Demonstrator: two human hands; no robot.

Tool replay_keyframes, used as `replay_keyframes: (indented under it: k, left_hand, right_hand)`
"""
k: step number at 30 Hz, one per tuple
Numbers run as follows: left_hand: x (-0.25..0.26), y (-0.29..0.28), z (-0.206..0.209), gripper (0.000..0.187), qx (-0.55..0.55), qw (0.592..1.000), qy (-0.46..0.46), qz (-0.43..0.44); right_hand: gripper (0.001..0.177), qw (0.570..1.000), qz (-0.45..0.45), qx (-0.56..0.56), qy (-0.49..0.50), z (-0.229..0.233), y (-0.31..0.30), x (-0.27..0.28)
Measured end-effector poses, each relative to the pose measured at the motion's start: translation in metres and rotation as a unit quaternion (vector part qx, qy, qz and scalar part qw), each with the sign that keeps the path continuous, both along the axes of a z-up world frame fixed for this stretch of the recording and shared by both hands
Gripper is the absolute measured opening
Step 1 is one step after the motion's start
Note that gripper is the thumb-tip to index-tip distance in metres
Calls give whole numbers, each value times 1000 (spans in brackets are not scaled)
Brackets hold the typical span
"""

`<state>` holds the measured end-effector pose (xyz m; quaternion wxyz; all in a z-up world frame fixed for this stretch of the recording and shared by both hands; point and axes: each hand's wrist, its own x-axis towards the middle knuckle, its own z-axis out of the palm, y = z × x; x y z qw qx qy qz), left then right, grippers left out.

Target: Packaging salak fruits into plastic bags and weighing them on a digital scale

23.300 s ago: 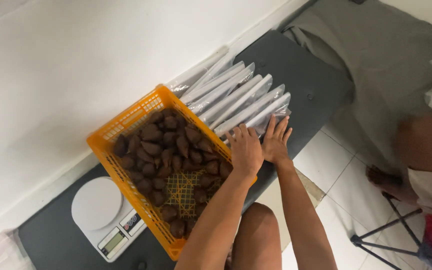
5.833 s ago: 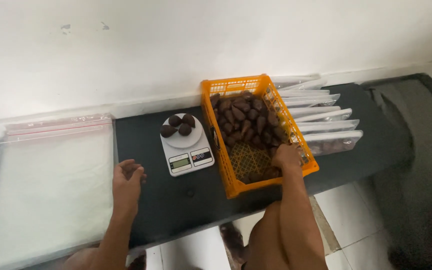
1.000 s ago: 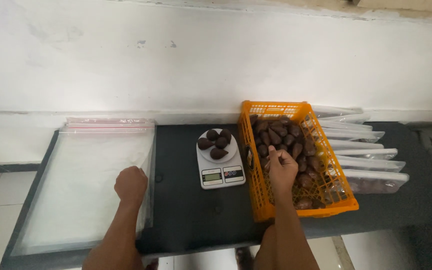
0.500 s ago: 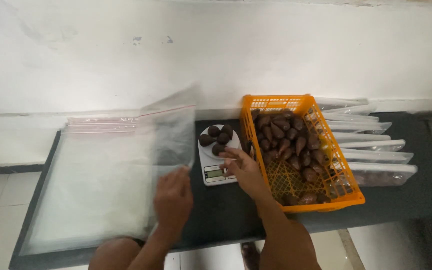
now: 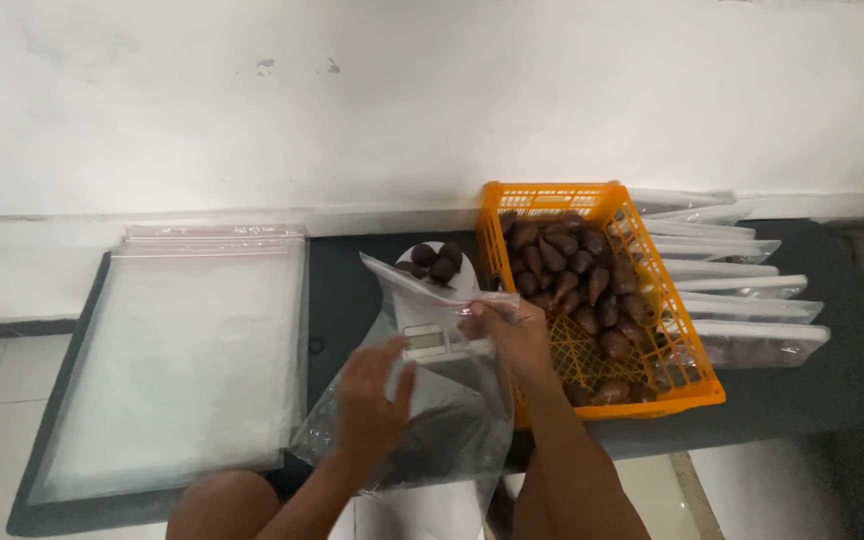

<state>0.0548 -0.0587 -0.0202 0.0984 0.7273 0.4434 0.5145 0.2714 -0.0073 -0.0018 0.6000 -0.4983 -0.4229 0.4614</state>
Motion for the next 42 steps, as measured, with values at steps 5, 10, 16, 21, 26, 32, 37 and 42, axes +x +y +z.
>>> replay_keyframes:
  k: [5,10,16,21,26,32,37,42]
  left_hand:
    - [-66,31,2,51,-199,962,-168,83]
    - [-78,29,31,71,-273,916,-285,69]
    - [-81,36,23,98,-242,925,-289,33]
    - [-82,38,17,85,-255,917,-304,39]
    - [-91,41,2,48,-290,901,-301,118]
    - [-103,51,-15,11,-177,927,-252,215]
    - [-108,51,-11,10,-128,927,-264,231]
    - [-106,44,3,6,-108,935,-270,201]
  right_hand:
    - [15,997,47,56,15,2,-7,-11]
    - [24,992,104,75,-7,-2,-21,-18]
    - [16,977,161,136,-20,32,-41,-35]
    - [18,948,250,196,-21,27,-39,-36]
    - [13,931,271,243,-36,37,-43,-40]
    - [35,938,221,255,-84,9,-36,-9]
    - [46,943,170,277,-73,-15,-24,12]
    - [13,932,109,242,-248,15,-30,-4]
